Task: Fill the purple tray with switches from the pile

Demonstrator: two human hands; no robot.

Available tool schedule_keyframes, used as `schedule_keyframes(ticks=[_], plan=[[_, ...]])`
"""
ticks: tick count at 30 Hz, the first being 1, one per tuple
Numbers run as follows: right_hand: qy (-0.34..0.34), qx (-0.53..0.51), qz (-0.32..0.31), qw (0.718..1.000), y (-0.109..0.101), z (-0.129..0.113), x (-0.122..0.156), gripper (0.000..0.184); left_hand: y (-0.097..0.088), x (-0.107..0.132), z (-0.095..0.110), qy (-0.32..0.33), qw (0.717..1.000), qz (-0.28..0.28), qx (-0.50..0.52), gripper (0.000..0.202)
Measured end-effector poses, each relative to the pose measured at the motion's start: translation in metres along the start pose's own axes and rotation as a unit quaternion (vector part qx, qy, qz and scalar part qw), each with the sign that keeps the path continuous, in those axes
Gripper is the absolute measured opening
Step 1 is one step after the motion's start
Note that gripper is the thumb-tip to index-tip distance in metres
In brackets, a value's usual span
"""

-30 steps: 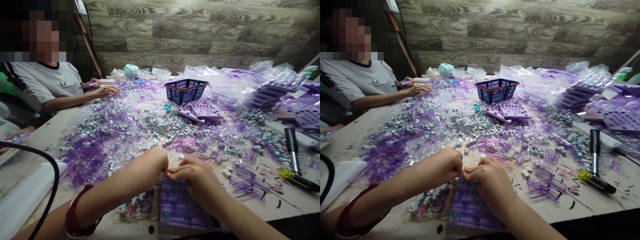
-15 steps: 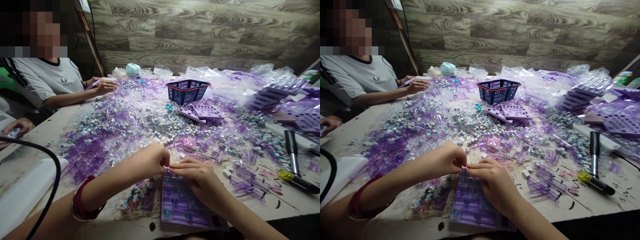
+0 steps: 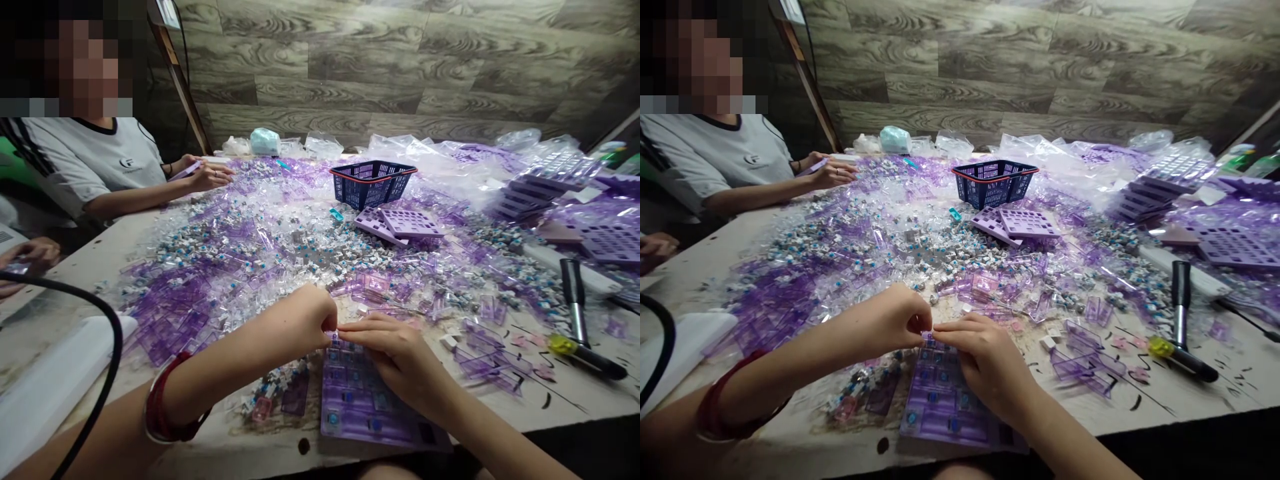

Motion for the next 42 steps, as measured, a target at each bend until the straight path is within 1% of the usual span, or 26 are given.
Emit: schedule_keyframes(ticks=[4,7,12,16,19,22,26,29,32,35,37,40,42], plan=[[-0.014,0.027,-0.017,0.999,0.0,-0.004,-0.002,0.045,0.003,-0.002,-0.002,0.009,1.0,0.003,0.005,0.014],[-0.017,0.046,-0.034,0.998,0.0,-0.006,-0.003,0.047,0.002,-0.003,-0.002,0.012,1.0,-0.007,0.001,0.016],[-0.011,0.057,-0.032,0.998,0.0,-0.006,-0.002,0.046,-0.003,0.0,0.002,0.029,0.999,-0.028,0.018,0.018],[-0.013,0.057,-0.037,0.998,0.0,-0.006,-0.002,0.046,-0.003,-0.001,0.002,0.027,0.999,-0.021,0.015,0.013],[-0.012,0.062,-0.044,0.997,0.001,-0.007,-0.002,0.047,0.0,-0.004,0.0,0.033,0.999,-0.007,0.003,0.012],[-0.017,0.068,-0.044,0.997,0.001,-0.008,-0.003,0.048,0.004,-0.008,-0.004,0.029,1.0,-0.007,0.009,0.012],[-0.041,0.053,-0.026,0.997,0.003,-0.01,-0.006,0.044,0.007,-0.012,-0.007,0.035,0.999,-0.017,0.03,0.013],[-0.048,0.062,-0.024,0.997,0.006,-0.014,-0.012,0.037,0.006,-0.014,-0.006,0.021,0.999,-0.024,0.032,0.009],[-0.04,0.09,-0.024,0.995,0.01,-0.017,-0.016,0.033,0.005,-0.015,-0.007,0.0,0.998,-0.044,0.043,0.009],[-0.025,0.119,-0.031,0.992,0.012,-0.017,-0.015,0.033,0.006,-0.015,-0.008,-0.013,0.996,-0.063,0.059,0.015],[0.006,0.134,-0.044,0.99,0.012,-0.014,-0.011,0.035,0.006,-0.015,-0.008,-0.009,0.996,-0.064,0.058,0.013],[0.066,0.16,-0.067,0.983,0.008,-0.009,-0.006,0.044,0.004,-0.015,-0.006,0.009,0.997,-0.055,0.047,0.009],[0.088,0.175,-0.076,0.978,0.007,-0.008,-0.005,0.048,0.003,-0.015,-0.004,0.016,0.998,-0.051,0.041,0.01]])
Point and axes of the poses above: each hand's wrist, its own x-axis away from the middle knuckle, its own y-axis out of the palm, z = x × y, the point moved 2 cm from there along -x, towards the middle knuckle, and after that the axes turned 13 degrees about -y, right-handed, at the moved point
